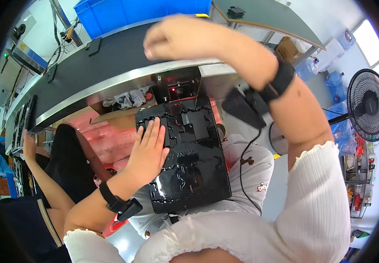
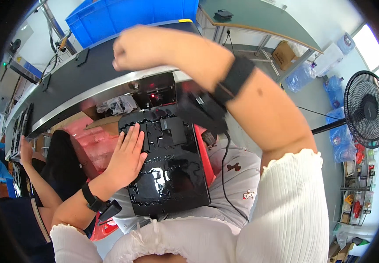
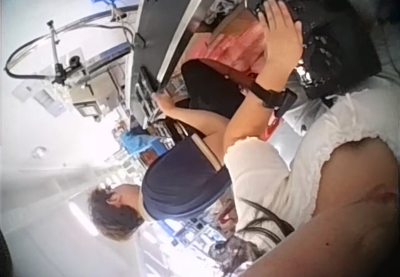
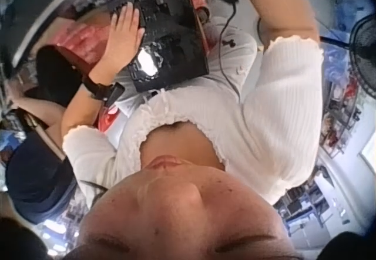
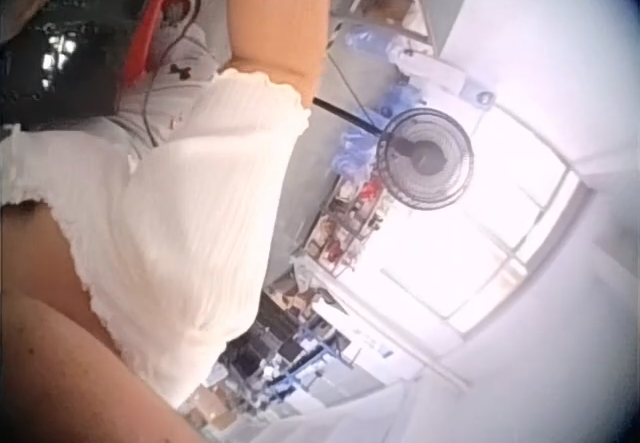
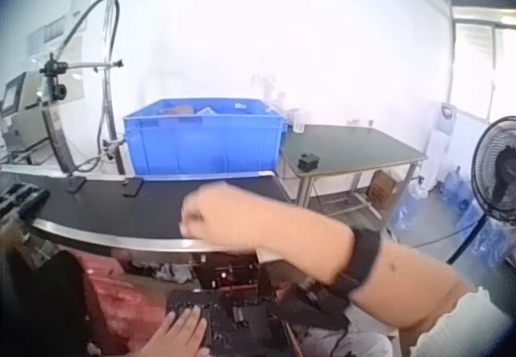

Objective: The recorder is assembling black plastic components by placing them into specialized trays on a conveyor belt system.

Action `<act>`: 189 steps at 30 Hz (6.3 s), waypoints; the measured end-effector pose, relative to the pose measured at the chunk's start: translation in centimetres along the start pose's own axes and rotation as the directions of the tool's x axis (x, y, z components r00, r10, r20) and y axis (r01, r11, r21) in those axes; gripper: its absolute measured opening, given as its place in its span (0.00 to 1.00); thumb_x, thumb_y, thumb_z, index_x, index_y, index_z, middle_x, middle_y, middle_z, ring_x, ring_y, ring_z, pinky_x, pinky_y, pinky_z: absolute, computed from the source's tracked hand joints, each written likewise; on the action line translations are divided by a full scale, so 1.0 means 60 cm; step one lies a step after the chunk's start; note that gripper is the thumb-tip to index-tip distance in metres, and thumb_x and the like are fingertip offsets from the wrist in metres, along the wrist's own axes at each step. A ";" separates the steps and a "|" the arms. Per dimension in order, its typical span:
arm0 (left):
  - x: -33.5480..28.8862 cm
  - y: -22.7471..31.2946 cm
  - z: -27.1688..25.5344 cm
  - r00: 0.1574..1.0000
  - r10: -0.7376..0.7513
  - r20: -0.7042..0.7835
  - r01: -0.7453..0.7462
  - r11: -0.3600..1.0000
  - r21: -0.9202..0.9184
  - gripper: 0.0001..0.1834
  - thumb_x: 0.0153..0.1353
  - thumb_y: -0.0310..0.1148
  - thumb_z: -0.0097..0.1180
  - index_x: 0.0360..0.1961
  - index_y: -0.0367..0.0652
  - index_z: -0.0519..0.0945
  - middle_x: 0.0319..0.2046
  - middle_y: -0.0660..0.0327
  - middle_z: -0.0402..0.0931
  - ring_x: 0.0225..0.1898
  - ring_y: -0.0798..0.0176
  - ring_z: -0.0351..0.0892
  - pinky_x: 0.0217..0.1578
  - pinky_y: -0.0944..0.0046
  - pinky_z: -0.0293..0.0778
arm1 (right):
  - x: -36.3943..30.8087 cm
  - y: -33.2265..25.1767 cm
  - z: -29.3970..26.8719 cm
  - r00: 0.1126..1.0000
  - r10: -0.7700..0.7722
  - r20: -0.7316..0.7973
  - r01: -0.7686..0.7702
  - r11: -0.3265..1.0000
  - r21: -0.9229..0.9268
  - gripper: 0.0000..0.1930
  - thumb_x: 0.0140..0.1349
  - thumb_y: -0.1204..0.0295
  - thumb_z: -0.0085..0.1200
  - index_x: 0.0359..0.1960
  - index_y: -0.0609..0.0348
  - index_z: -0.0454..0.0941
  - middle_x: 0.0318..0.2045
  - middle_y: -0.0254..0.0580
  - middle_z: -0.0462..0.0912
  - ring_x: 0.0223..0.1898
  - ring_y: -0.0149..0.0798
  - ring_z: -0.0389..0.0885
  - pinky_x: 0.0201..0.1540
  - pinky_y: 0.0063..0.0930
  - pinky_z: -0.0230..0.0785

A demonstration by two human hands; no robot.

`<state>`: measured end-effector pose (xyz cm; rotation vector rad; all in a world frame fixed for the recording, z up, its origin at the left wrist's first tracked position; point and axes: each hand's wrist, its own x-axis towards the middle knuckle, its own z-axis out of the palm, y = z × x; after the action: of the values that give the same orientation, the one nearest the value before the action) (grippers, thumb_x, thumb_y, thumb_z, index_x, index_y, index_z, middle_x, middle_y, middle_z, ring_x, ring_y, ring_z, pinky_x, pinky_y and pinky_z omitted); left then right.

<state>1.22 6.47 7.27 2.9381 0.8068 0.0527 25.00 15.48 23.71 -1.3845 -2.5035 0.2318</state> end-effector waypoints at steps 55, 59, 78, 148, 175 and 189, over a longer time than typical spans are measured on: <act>-0.132 0.124 0.011 0.987 -0.070 -0.148 0.067 0.997 -0.029 0.41 0.51 0.51 0.61 0.63 0.41 0.64 0.59 0.48 0.60 0.56 0.45 0.62 0.54 0.47 0.59 | -0.453 -0.206 0.302 0.996 0.091 -0.020 -0.092 0.994 -0.064 0.29 0.65 0.55 0.45 0.61 0.61 0.65 0.68 0.45 0.56 0.71 0.41 0.46 0.66 0.61 0.40; -0.136 0.136 -0.004 0.992 -0.091 -0.093 0.100 0.990 0.096 0.38 0.55 0.49 0.57 0.64 0.42 0.64 0.63 0.47 0.54 0.60 0.43 0.59 0.56 0.43 0.56 | -0.467 -0.221 0.302 0.996 0.088 -0.015 -0.089 0.993 -0.073 0.31 0.64 0.51 0.46 0.61 0.61 0.66 0.67 0.44 0.58 0.71 0.41 0.49 0.66 0.62 0.41; 0.038 -0.116 -0.085 0.538 -0.688 0.486 -0.044 -0.600 -0.799 0.29 0.63 0.56 0.50 0.43 0.35 0.73 0.42 0.53 0.75 0.50 0.54 0.75 0.45 0.60 0.75 | -0.483 -0.240 0.288 0.899 0.215 -0.381 -0.154 0.971 0.184 0.24 0.58 0.68 0.57 0.56 0.62 0.69 0.56 0.48 0.70 0.60 0.50 0.66 0.61 0.46 0.56; 0.272 -0.538 -0.164 0.942 -0.337 0.011 0.333 0.927 -0.171 0.33 0.65 0.48 0.49 0.69 0.54 0.57 0.69 0.47 0.50 0.69 0.46 0.50 0.67 0.56 0.50 | 0.125 0.213 0.024 0.903 0.383 -0.196 -0.430 0.819 -0.380 0.19 0.50 0.66 0.62 0.44 0.61 0.80 0.40 0.53 0.82 0.42 0.53 0.81 0.45 0.45 0.73; -0.028 0.002 -0.019 0.987 0.001 -0.159 -0.015 0.996 -0.088 0.29 0.57 0.37 0.58 0.59 0.37 0.68 0.58 0.42 0.61 0.60 0.39 0.60 0.61 0.47 0.58 | -0.308 -0.104 0.264 0.969 0.193 -0.155 -0.236 0.905 -0.353 0.16 0.60 0.63 0.52 0.43 0.61 0.80 0.46 0.41 0.80 0.55 0.43 0.72 0.60 0.54 0.54; -0.022 -0.003 0.005 0.994 -0.081 -0.074 0.074 0.993 -0.086 0.30 0.68 0.38 0.40 0.67 0.32 0.53 0.69 0.43 0.45 0.71 0.45 0.44 0.69 0.49 0.41 | -0.092 -0.052 0.031 0.940 0.210 0.269 -0.195 0.977 -0.081 0.16 0.60 0.66 0.51 0.47 0.59 0.79 0.42 0.51 0.81 0.47 0.52 0.78 0.53 0.40 0.69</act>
<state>-0.02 5.93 6.93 2.8391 0.9055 0.1904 24.72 9.15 21.92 -1.7428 -2.5984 0.4309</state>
